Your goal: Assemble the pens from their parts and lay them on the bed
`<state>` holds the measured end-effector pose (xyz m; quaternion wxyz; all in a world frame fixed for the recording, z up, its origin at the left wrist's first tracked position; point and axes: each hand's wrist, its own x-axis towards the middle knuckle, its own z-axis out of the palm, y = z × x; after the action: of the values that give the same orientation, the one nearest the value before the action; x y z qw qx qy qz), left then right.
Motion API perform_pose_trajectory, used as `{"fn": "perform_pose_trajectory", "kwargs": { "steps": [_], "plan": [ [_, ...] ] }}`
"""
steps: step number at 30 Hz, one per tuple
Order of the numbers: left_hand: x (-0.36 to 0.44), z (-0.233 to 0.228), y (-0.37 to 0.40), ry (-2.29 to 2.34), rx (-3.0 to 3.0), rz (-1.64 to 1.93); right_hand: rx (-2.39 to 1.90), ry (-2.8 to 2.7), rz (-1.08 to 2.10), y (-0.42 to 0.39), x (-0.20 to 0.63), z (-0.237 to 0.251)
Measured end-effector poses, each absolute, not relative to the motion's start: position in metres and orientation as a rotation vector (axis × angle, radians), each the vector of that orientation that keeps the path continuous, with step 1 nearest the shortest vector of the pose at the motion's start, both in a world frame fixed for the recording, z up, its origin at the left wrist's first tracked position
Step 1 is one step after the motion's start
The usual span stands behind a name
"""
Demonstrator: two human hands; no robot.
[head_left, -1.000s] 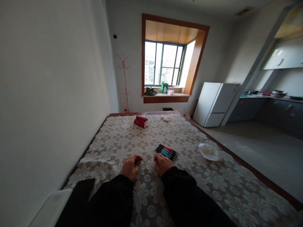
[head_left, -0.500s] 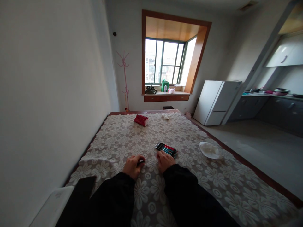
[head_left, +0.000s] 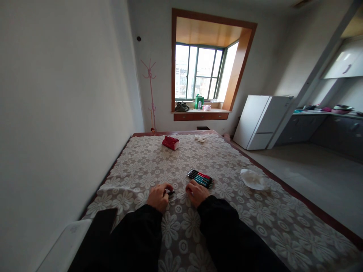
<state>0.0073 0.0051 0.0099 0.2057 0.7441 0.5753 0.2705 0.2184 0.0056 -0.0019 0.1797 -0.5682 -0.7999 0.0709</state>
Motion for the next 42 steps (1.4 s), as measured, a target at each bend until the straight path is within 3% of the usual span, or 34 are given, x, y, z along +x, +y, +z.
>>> {"fn": "perform_pose_trajectory", "kwargs": {
  "steps": [13,22,29,36,42],
  "plan": [
    [0.01,0.005,0.005,1.459,2.168,0.774,-1.623,-2.247,0.253,0.007,0.216,0.001],
    [0.008,0.002,0.008,1.442,2.185,0.787,-1.117,-2.343,0.325,-0.006,0.208,0.005],
    [0.008,0.0,0.009,1.422,2.167,0.871,-1.037,-2.375,0.408,-0.002,0.203,-0.008],
    [0.009,0.006,0.007,1.529,2.167,0.791,-1.097,-2.487,0.1,0.003,0.212,-0.004],
    [0.011,0.009,0.003,1.558,2.209,0.745,-1.174,-2.475,0.023,0.003,0.215,0.0]
  ]
}}
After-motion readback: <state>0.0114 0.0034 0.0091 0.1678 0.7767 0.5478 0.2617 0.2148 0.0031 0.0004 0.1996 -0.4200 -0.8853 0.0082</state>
